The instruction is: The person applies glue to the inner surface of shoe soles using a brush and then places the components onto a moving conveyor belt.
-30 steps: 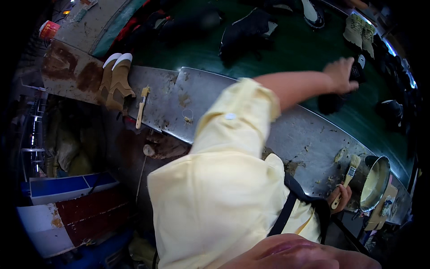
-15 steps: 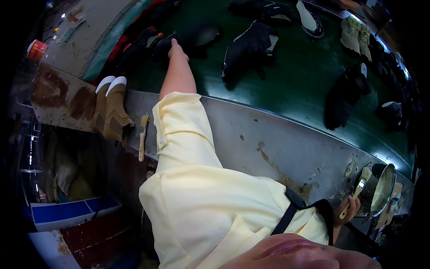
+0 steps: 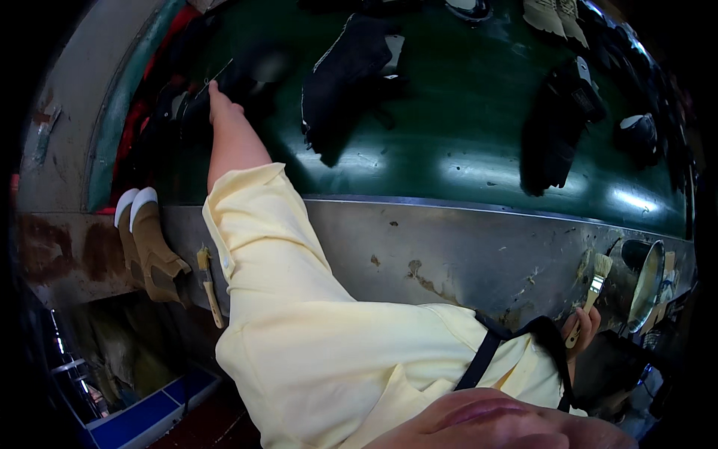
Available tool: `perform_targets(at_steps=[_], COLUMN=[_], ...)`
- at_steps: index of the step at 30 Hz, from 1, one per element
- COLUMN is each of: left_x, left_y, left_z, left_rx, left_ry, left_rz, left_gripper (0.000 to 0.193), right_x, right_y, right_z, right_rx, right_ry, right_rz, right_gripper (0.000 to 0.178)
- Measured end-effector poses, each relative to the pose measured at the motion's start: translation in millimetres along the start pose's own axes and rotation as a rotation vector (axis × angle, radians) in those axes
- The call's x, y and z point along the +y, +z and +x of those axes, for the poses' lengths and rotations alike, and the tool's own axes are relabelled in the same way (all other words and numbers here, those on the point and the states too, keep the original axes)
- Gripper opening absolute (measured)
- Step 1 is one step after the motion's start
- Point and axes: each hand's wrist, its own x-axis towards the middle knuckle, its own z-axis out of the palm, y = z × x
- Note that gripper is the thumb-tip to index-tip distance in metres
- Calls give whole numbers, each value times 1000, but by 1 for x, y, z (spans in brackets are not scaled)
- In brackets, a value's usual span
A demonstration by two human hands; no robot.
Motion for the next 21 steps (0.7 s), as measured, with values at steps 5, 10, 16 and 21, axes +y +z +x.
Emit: perform_targets(at_steps=[5,10,16,21], left_x=[9,61,87,37], left_y=[-20,-32,-52,-45], left_z=[15,-84,-209,-319], left_rx=[-301,-198,-628,-786], left_ry=[-47,155,208,-127], left_rz=[-77,-122,-189,-278], left_gripper=[63,59,57,56], right_x=[-27,-19,-34,-31], right_y=[-9,-2,-11,-10], right_z=[26,19,34,31], right_rx=[185,221,327,420], right_ry=[-132,-106,-110,-182], right_rz=[143,251,522,644], right_gripper=[19,19,18,21])
